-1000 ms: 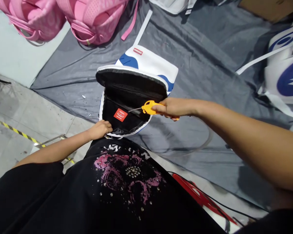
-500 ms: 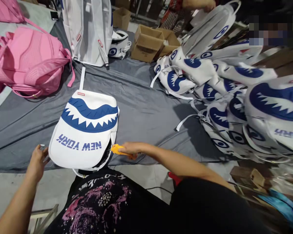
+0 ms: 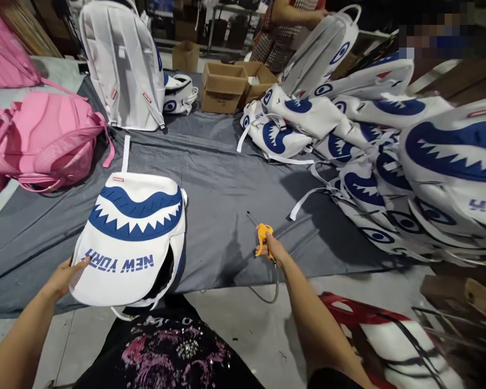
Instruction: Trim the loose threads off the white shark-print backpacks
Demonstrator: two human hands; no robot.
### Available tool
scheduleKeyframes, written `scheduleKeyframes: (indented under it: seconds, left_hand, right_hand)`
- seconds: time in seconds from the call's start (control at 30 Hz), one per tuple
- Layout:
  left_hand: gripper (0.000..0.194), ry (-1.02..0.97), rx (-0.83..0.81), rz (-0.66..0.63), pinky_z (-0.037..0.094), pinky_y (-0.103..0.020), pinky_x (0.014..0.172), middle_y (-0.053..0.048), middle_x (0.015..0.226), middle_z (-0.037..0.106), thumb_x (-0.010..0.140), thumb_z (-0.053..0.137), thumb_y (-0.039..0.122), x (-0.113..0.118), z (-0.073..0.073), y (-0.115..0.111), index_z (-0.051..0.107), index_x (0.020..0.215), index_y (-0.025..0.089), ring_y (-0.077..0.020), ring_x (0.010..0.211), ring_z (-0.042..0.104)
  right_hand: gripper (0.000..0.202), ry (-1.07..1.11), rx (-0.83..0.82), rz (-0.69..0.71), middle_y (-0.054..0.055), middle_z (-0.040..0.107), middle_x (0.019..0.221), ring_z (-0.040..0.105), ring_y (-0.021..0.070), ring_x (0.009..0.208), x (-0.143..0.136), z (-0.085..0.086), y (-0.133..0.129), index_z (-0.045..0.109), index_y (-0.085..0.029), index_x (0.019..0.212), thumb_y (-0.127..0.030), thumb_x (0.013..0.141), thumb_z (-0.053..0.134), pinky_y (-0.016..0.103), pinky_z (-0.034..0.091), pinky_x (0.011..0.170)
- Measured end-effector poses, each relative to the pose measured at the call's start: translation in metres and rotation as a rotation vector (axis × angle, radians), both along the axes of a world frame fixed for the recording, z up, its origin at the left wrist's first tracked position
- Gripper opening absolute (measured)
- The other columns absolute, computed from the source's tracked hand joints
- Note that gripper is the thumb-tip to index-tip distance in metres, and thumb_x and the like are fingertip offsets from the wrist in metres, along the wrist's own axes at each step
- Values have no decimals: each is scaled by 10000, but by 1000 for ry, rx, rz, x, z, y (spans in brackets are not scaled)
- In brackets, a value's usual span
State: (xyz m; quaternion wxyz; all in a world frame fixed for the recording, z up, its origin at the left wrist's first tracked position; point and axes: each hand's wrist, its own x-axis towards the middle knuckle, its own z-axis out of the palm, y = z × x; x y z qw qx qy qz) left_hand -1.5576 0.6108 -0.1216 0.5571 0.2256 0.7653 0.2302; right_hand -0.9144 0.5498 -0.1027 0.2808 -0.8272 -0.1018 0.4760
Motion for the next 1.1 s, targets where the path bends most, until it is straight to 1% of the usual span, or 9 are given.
scheduleKeyframes:
  seconds: [0.1,0.2,0.43,0.6,0.7,0.83,0.93,1.03,1.1]
  left_hand:
    - [558,-49,-17,37,588,-344,576,35,704,753,380,886,461,-13,10,-16,671,857,265,-255,624,705]
    - [510,-4,-30,69,597,-324,626,73,726,759,350,888,519,-28,16,-33,695,776,317,-246,676,722]
    - [514,6,-95,174,605,-345,646,56,753,768,324,901,518,-42,22,-48,698,748,308,-260,702,728]
    - [637,-13,-139,199,605,-360,639,21,763,770,280,936,516,-36,23,-45,698,820,277,-276,712,726]
    - [667,-41,-127,207,604,-361,643,9,753,768,277,945,532,-37,20,-48,689,832,263,-275,707,724]
    - [686,-86,-101,188,605,-386,667,-37,779,769,358,939,551,-37,17,-52,677,909,236,-296,726,729]
    - [691,-94,-50,132,605,-387,683,-93,824,768,438,928,542,-30,15,-47,665,968,184,-304,741,731]
    - [685,-114,24,45,599,-387,698,-124,881,765,492,910,527,-6,10,-28,658,1000,143,-304,761,729]
    - [655,-130,73,-7,589,-385,696,-126,889,761,514,897,520,24,4,-10,660,982,126,-296,755,723]
  right_hand:
    - [435,16,68,-66,33,637,616,629,143,463,11,-32,46,503,-133,1142,-468,1047,243,160,285,345]
    - [410,51,106,-62,23,614,587,602,137,423,17,-45,83,501,-140,1099,-452,1048,240,160,279,341]
    - [368,105,156,41,45,637,626,630,154,474,1,-54,151,528,-166,1002,-489,1020,353,165,275,356]
    - [442,5,205,-27,32,628,677,617,131,505,-16,-55,201,485,-176,1104,-471,1049,161,170,300,392]
    - [415,9,196,-10,52,641,681,627,153,509,-19,-52,226,511,-158,1088,-481,1038,254,182,298,396]
    - [416,-16,209,2,76,670,726,626,154,509,-27,-54,245,537,-159,1093,-477,1032,275,184,293,382]
    - [426,-64,207,-9,99,697,789,604,142,486,-36,-58,246,535,-161,1135,-498,1023,300,182,309,384]
    - [427,-75,190,2,113,705,796,623,155,501,-43,-57,238,549,-159,1128,-519,1004,355,181,339,403]
    - [430,-78,182,14,116,704,779,634,169,509,-46,-53,226,562,-158,1108,-527,990,374,184,349,401]
